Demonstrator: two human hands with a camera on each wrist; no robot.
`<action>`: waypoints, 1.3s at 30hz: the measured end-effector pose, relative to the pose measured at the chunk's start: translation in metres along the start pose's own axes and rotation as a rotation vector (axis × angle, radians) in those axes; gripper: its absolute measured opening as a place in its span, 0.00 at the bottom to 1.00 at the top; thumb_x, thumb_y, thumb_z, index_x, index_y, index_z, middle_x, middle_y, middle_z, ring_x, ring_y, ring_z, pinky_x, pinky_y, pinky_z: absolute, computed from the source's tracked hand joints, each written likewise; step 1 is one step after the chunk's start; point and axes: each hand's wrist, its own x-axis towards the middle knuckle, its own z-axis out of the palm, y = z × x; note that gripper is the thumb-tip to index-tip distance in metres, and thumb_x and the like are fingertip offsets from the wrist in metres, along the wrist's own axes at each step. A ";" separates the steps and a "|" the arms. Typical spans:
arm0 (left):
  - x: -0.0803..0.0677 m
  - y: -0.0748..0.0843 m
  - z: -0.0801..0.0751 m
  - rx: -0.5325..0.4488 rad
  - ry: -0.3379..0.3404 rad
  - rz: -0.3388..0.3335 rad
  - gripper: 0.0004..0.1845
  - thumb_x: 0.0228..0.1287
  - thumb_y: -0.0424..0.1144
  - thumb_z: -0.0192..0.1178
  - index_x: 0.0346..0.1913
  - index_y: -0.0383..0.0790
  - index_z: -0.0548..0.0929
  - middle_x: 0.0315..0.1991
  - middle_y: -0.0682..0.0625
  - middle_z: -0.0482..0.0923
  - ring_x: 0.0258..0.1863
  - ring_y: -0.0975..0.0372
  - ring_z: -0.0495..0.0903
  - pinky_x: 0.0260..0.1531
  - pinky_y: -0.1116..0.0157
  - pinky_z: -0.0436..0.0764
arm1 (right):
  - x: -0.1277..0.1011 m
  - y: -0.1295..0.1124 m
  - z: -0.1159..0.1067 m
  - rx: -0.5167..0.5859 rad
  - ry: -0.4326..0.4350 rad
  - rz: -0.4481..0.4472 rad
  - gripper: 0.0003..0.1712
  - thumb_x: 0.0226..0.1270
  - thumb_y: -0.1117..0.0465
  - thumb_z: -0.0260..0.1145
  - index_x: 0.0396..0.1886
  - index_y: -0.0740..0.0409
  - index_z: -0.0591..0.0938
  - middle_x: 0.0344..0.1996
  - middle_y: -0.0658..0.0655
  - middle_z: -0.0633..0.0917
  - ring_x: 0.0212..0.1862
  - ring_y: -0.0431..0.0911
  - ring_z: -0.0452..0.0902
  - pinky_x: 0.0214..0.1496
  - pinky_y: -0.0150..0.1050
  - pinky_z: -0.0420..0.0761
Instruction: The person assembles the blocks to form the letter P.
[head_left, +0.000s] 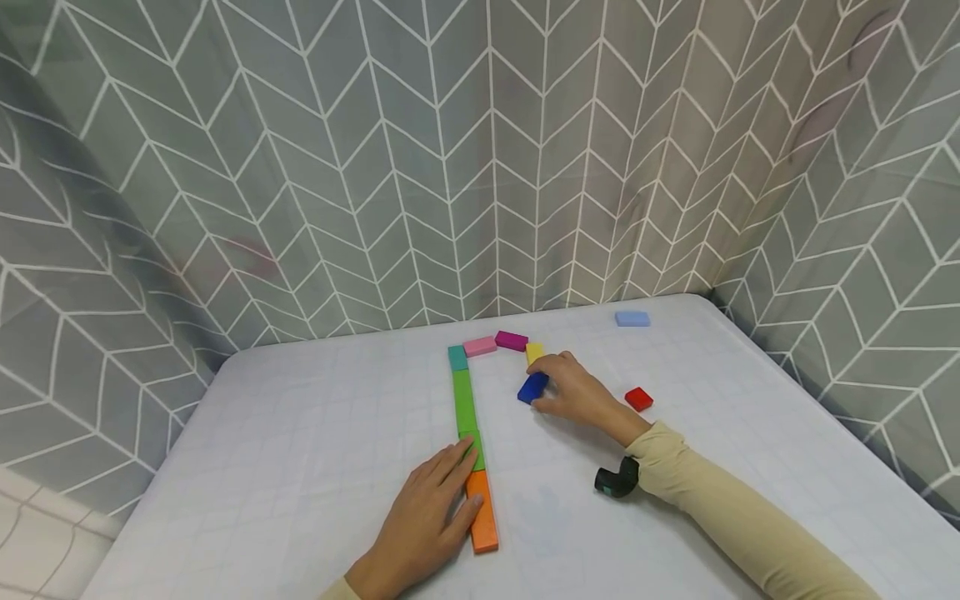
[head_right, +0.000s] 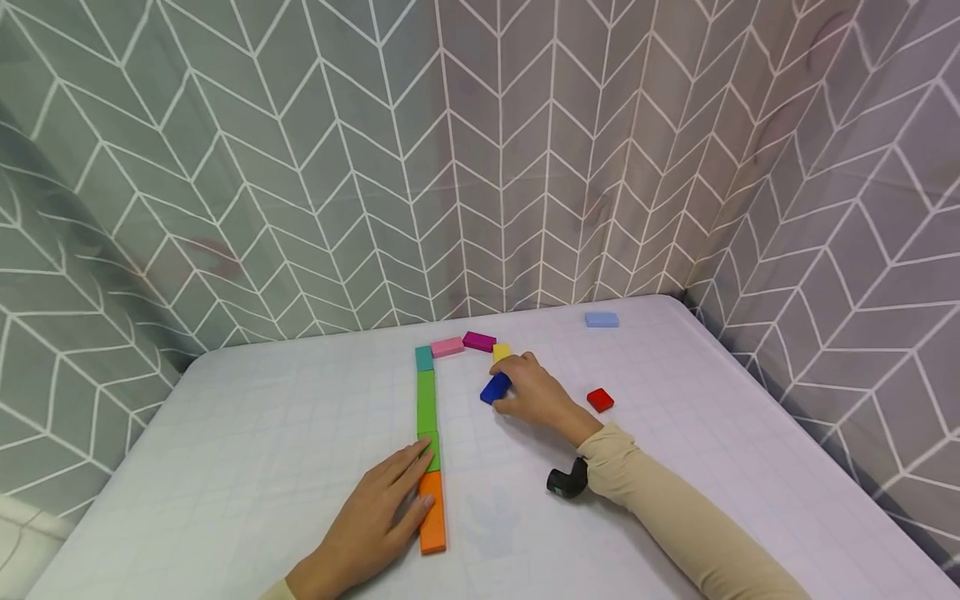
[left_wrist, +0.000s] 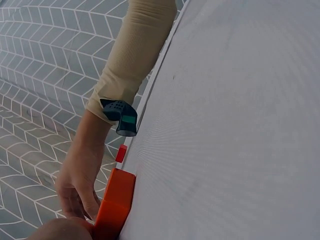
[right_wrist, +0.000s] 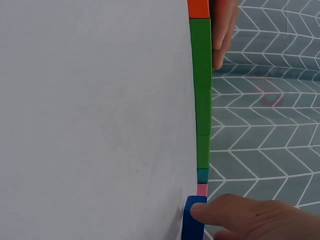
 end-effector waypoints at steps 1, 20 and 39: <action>0.000 0.000 0.000 -0.001 0.001 -0.002 0.33 0.81 0.57 0.51 0.79 0.43 0.68 0.81 0.54 0.57 0.77 0.56 0.60 0.72 0.48 0.64 | 0.001 0.000 0.001 -0.004 -0.004 0.003 0.28 0.60 0.63 0.80 0.59 0.63 0.83 0.59 0.61 0.83 0.61 0.56 0.72 0.62 0.51 0.80; -0.002 -0.003 -0.001 -0.014 0.019 0.000 0.33 0.81 0.57 0.51 0.79 0.43 0.68 0.81 0.54 0.57 0.77 0.57 0.59 0.73 0.49 0.63 | 0.025 0.080 -0.059 -0.085 0.153 0.086 0.21 0.71 0.70 0.62 0.61 0.73 0.79 0.63 0.73 0.78 0.64 0.70 0.69 0.64 0.66 0.72; -0.003 -0.002 0.000 -0.012 0.058 0.037 0.32 0.81 0.56 0.51 0.77 0.41 0.71 0.80 0.52 0.60 0.76 0.55 0.63 0.70 0.48 0.67 | 0.008 0.144 -0.093 -0.135 -0.009 0.285 0.18 0.66 0.75 0.63 0.56 0.67 0.81 0.54 0.76 0.81 0.56 0.69 0.77 0.58 0.68 0.76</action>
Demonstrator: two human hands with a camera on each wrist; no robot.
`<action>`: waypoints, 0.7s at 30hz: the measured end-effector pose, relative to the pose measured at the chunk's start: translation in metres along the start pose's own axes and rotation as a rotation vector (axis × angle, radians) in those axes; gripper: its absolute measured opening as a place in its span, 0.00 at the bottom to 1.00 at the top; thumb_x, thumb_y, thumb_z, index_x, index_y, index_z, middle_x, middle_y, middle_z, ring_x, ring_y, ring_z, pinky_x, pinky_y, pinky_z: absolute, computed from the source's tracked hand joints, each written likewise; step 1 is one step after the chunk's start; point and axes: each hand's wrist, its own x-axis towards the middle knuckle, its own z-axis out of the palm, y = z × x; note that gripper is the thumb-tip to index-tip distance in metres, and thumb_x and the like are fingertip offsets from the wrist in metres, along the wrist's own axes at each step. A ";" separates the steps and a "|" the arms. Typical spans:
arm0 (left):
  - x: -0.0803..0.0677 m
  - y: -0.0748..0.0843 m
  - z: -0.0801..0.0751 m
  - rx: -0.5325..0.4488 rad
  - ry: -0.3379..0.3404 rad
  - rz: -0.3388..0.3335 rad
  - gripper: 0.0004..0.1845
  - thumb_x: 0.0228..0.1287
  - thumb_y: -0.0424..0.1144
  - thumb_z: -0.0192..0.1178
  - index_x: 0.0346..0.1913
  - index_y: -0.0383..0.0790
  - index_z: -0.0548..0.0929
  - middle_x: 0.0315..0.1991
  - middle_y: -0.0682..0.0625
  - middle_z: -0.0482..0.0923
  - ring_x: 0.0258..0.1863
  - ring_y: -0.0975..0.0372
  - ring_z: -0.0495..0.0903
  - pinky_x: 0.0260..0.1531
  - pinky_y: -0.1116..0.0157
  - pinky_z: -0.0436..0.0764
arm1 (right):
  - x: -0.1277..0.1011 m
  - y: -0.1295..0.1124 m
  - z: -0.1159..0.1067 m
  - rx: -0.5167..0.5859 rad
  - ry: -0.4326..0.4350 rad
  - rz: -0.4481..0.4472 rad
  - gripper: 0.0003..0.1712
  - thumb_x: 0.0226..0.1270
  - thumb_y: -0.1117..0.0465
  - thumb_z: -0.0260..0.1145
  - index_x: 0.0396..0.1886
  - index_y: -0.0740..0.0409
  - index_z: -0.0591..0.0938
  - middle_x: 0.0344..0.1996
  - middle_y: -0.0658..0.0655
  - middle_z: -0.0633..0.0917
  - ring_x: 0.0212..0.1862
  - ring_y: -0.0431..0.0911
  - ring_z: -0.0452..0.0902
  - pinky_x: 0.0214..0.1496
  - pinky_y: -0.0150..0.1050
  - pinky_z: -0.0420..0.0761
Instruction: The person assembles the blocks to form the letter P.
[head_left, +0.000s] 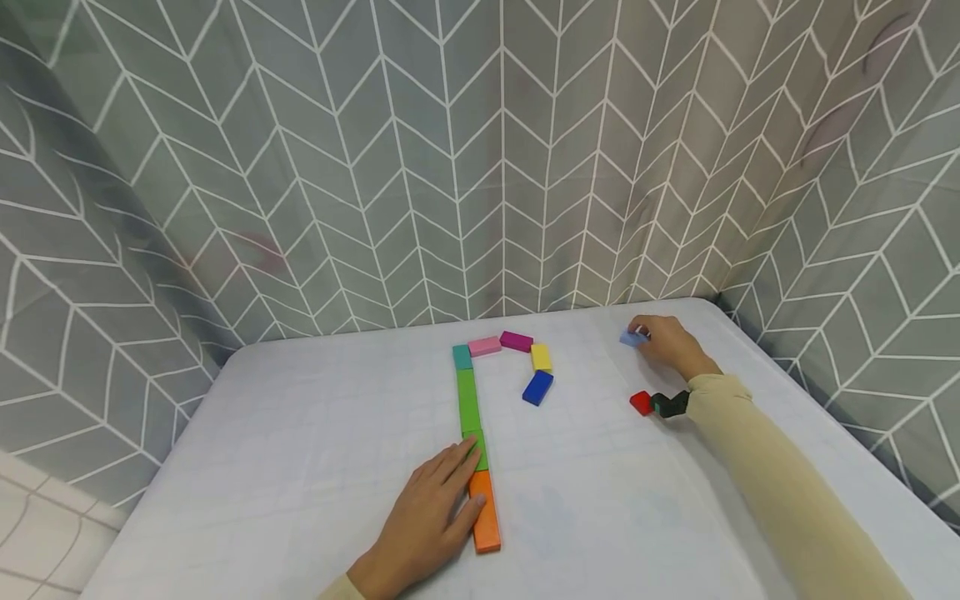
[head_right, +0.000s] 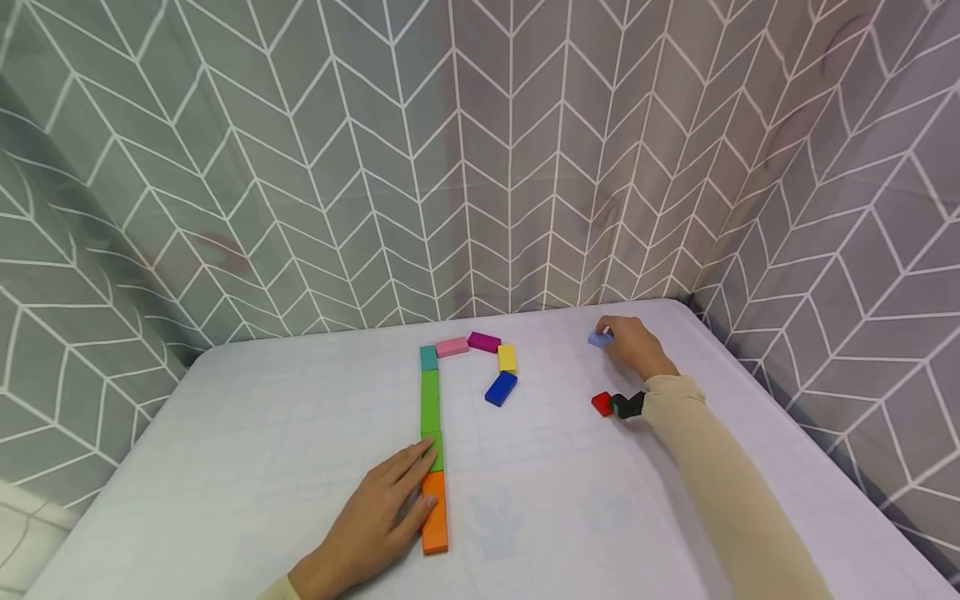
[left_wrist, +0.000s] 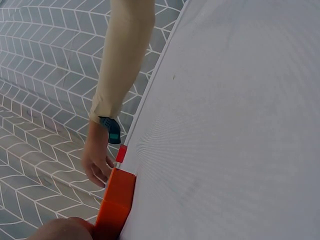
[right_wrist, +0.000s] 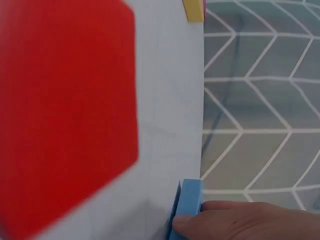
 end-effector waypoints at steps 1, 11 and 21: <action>0.000 0.000 0.000 -0.002 0.000 0.001 0.32 0.81 0.56 0.52 0.77 0.41 0.71 0.80 0.52 0.60 0.76 0.55 0.63 0.70 0.48 0.67 | -0.002 -0.002 0.000 0.008 0.005 -0.007 0.18 0.66 0.75 0.63 0.55 0.68 0.82 0.54 0.75 0.82 0.56 0.68 0.77 0.59 0.67 0.76; 0.001 0.000 -0.001 0.003 -0.009 -0.012 0.32 0.80 0.56 0.52 0.78 0.42 0.70 0.80 0.53 0.59 0.76 0.56 0.61 0.72 0.49 0.66 | -0.027 -0.058 0.011 0.104 0.086 -0.188 0.20 0.66 0.71 0.71 0.58 0.67 0.83 0.50 0.66 0.86 0.53 0.62 0.79 0.59 0.62 0.78; -0.001 -0.001 0.000 0.001 0.009 0.020 0.32 0.82 0.56 0.50 0.78 0.40 0.69 0.80 0.51 0.59 0.76 0.55 0.62 0.71 0.48 0.66 | -0.049 -0.120 0.033 0.169 0.087 -0.392 0.19 0.61 0.73 0.75 0.52 0.61 0.87 0.45 0.56 0.87 0.49 0.53 0.79 0.52 0.54 0.81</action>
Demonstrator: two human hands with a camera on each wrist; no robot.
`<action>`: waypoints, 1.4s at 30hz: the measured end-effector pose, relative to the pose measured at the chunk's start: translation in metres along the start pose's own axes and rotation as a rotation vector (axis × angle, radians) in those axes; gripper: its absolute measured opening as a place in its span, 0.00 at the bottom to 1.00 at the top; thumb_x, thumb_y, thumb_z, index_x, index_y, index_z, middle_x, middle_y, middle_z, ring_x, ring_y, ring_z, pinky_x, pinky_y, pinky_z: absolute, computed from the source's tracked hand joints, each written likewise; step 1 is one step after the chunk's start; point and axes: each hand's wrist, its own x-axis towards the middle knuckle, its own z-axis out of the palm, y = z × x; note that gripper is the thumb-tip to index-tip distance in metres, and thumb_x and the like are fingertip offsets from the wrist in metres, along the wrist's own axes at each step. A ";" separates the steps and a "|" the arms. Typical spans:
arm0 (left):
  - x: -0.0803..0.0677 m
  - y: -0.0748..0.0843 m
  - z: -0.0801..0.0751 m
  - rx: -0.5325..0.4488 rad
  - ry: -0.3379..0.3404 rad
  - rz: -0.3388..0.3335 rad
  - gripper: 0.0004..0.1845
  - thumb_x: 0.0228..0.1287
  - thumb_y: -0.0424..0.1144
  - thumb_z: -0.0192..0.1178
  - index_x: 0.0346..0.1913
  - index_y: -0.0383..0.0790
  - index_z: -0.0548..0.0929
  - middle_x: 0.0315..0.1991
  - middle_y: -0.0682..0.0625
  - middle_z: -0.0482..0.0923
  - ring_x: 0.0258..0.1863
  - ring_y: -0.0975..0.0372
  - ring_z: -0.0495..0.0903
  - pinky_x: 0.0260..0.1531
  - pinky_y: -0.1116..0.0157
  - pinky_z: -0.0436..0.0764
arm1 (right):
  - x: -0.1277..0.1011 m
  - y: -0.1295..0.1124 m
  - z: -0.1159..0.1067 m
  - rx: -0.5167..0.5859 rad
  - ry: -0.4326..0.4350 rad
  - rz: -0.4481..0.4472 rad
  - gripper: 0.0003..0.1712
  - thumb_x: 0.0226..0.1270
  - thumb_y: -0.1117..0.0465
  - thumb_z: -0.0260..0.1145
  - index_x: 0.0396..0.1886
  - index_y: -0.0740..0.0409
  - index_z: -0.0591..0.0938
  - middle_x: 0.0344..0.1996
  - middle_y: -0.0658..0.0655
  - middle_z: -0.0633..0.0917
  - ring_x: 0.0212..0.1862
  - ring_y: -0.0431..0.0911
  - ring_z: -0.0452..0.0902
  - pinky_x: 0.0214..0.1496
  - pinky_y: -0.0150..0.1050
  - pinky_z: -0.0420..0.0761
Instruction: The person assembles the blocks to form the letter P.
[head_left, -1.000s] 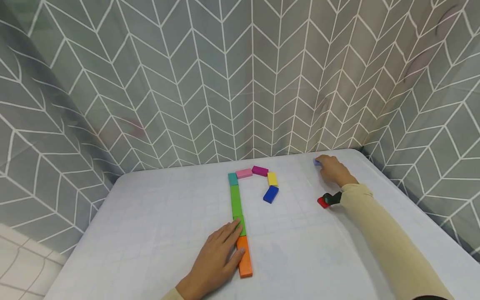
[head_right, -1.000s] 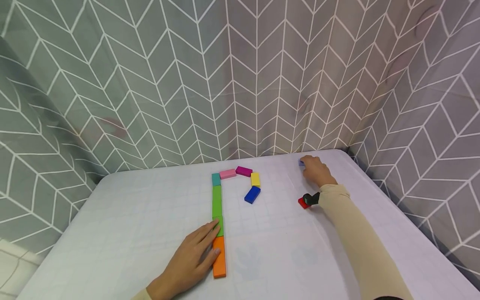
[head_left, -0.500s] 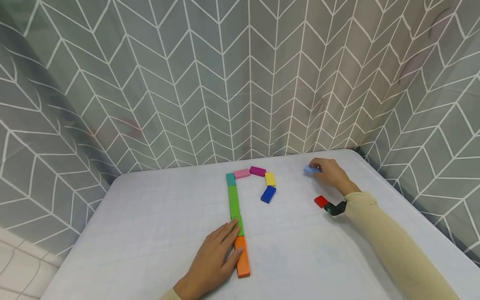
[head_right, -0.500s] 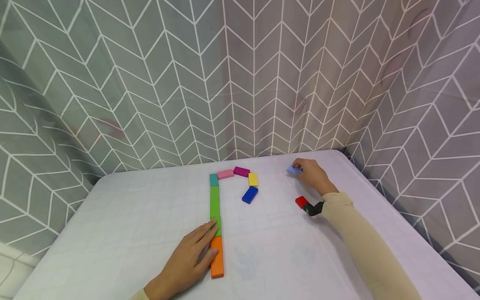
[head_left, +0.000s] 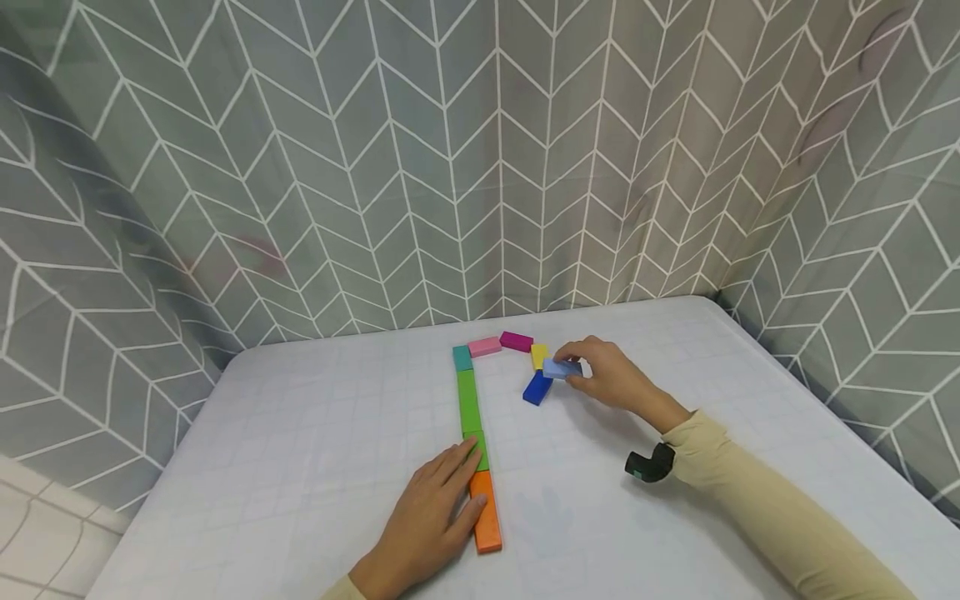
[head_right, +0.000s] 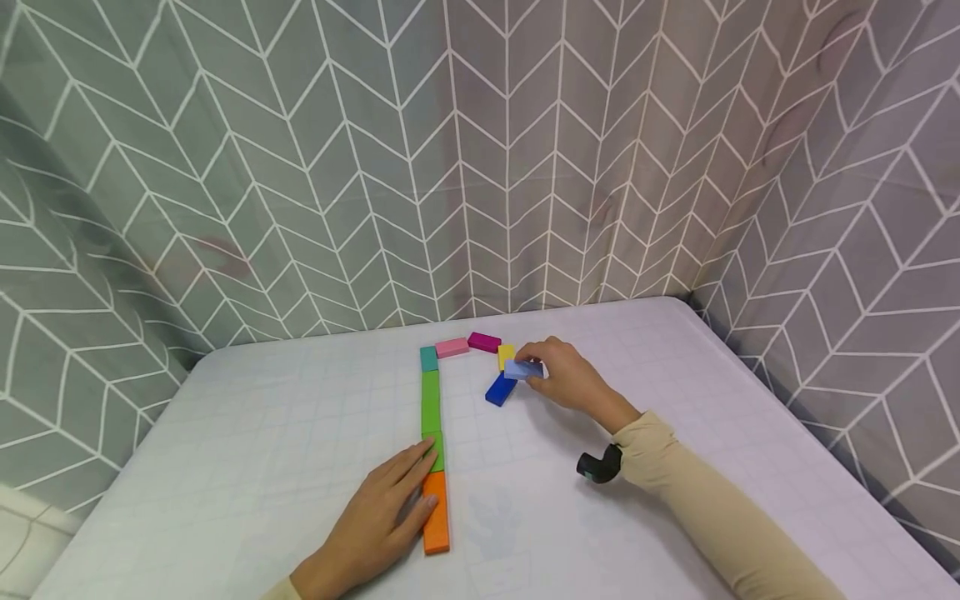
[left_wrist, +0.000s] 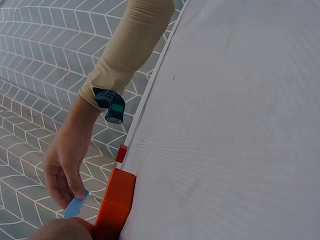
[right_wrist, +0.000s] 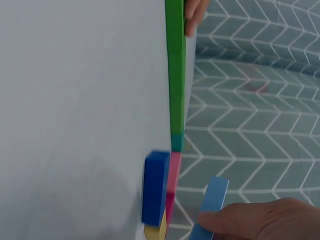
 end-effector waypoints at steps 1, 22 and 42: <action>0.000 0.000 0.000 0.000 -0.004 -0.002 0.32 0.82 0.56 0.50 0.78 0.40 0.69 0.80 0.51 0.59 0.76 0.55 0.62 0.71 0.48 0.66 | 0.000 -0.004 0.003 0.013 -0.005 -0.012 0.19 0.61 0.73 0.75 0.52 0.61 0.87 0.45 0.55 0.87 0.49 0.53 0.79 0.53 0.54 0.81; 0.002 0.001 -0.002 0.002 -0.017 -0.002 0.32 0.81 0.54 0.52 0.78 0.40 0.70 0.80 0.52 0.59 0.76 0.55 0.61 0.71 0.48 0.66 | 0.008 -0.045 0.046 0.022 -0.230 -0.202 0.20 0.62 0.74 0.73 0.54 0.60 0.87 0.49 0.51 0.87 0.52 0.48 0.78 0.59 0.46 0.80; 0.003 0.001 -0.001 0.000 -0.040 -0.028 0.32 0.82 0.56 0.49 0.78 0.41 0.69 0.81 0.53 0.59 0.76 0.55 0.62 0.71 0.47 0.67 | -0.004 -0.034 0.029 0.040 -0.146 -0.197 0.24 0.65 0.71 0.73 0.61 0.65 0.82 0.58 0.59 0.84 0.62 0.56 0.77 0.66 0.56 0.76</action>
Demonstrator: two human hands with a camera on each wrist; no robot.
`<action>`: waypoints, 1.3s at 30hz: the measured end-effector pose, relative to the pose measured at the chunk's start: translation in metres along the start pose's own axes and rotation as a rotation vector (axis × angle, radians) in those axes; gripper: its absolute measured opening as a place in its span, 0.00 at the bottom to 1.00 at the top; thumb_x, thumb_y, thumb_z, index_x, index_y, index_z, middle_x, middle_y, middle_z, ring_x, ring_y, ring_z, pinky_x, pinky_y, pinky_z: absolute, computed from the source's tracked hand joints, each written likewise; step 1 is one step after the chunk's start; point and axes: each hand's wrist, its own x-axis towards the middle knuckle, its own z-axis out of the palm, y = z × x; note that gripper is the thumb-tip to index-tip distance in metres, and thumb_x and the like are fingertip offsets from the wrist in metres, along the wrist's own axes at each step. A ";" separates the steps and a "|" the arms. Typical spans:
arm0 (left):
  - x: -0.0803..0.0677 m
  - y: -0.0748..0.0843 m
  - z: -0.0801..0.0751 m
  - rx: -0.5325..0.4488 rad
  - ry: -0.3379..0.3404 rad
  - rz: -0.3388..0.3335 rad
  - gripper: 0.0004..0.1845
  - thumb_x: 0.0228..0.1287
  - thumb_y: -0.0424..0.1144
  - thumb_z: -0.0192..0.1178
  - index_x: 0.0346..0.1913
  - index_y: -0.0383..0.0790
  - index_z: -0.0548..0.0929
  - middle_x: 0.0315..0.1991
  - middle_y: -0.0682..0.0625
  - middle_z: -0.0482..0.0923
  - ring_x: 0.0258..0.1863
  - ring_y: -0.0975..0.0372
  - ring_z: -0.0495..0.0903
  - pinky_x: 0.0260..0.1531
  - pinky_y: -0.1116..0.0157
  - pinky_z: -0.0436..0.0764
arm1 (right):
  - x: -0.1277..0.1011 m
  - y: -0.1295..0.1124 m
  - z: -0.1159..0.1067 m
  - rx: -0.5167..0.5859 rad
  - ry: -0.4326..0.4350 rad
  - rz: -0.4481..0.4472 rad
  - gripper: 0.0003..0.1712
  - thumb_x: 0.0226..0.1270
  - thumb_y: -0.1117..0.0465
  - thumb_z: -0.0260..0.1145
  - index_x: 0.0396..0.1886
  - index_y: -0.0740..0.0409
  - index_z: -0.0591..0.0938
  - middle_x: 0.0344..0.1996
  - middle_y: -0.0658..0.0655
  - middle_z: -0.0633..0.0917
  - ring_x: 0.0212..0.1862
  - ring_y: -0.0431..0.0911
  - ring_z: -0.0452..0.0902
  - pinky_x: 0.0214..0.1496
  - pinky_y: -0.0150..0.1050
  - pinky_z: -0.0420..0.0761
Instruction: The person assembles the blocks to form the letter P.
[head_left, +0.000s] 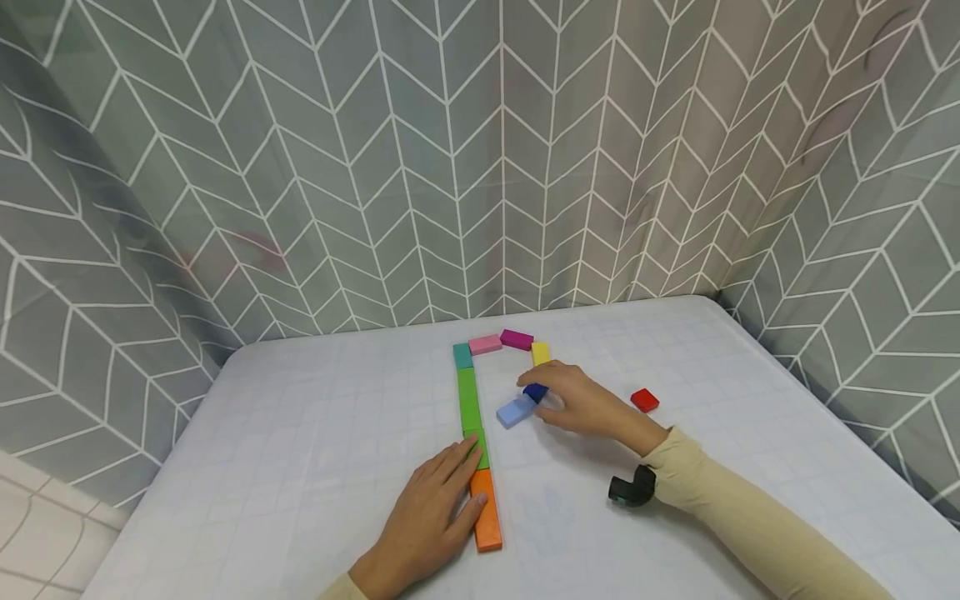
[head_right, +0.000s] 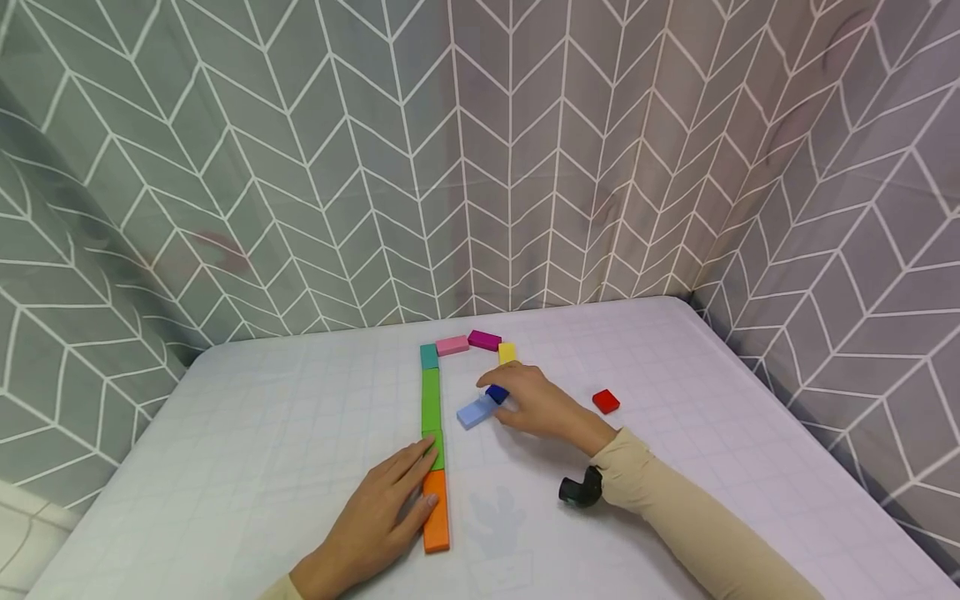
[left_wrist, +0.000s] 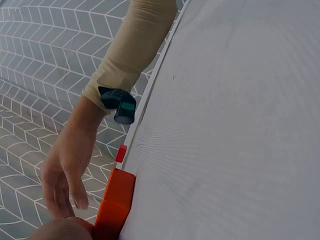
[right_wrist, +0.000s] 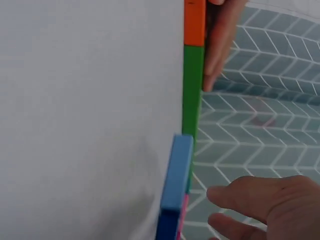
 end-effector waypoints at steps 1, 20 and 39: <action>0.000 0.000 0.000 0.000 0.000 0.001 0.33 0.82 0.56 0.49 0.78 0.41 0.69 0.81 0.53 0.59 0.76 0.55 0.62 0.71 0.47 0.67 | -0.007 0.003 -0.005 0.008 0.027 0.015 0.25 0.65 0.71 0.73 0.62 0.66 0.82 0.59 0.60 0.83 0.64 0.57 0.75 0.67 0.57 0.75; -0.002 -0.002 -0.006 0.012 0.018 0.008 0.32 0.81 0.55 0.51 0.78 0.41 0.70 0.80 0.52 0.60 0.75 0.54 0.63 0.70 0.47 0.67 | -0.092 0.044 -0.044 -0.202 0.045 0.298 0.11 0.60 0.73 0.73 0.43 0.65 0.87 0.45 0.61 0.86 0.46 0.57 0.81 0.48 0.54 0.84; -0.004 -0.008 -0.005 -0.025 0.026 0.003 0.33 0.80 0.55 0.53 0.79 0.42 0.69 0.81 0.54 0.58 0.77 0.52 0.61 0.72 0.45 0.64 | 0.008 -0.052 0.028 -0.007 0.054 0.073 0.18 0.63 0.57 0.80 0.49 0.60 0.87 0.42 0.52 0.85 0.45 0.48 0.80 0.46 0.37 0.85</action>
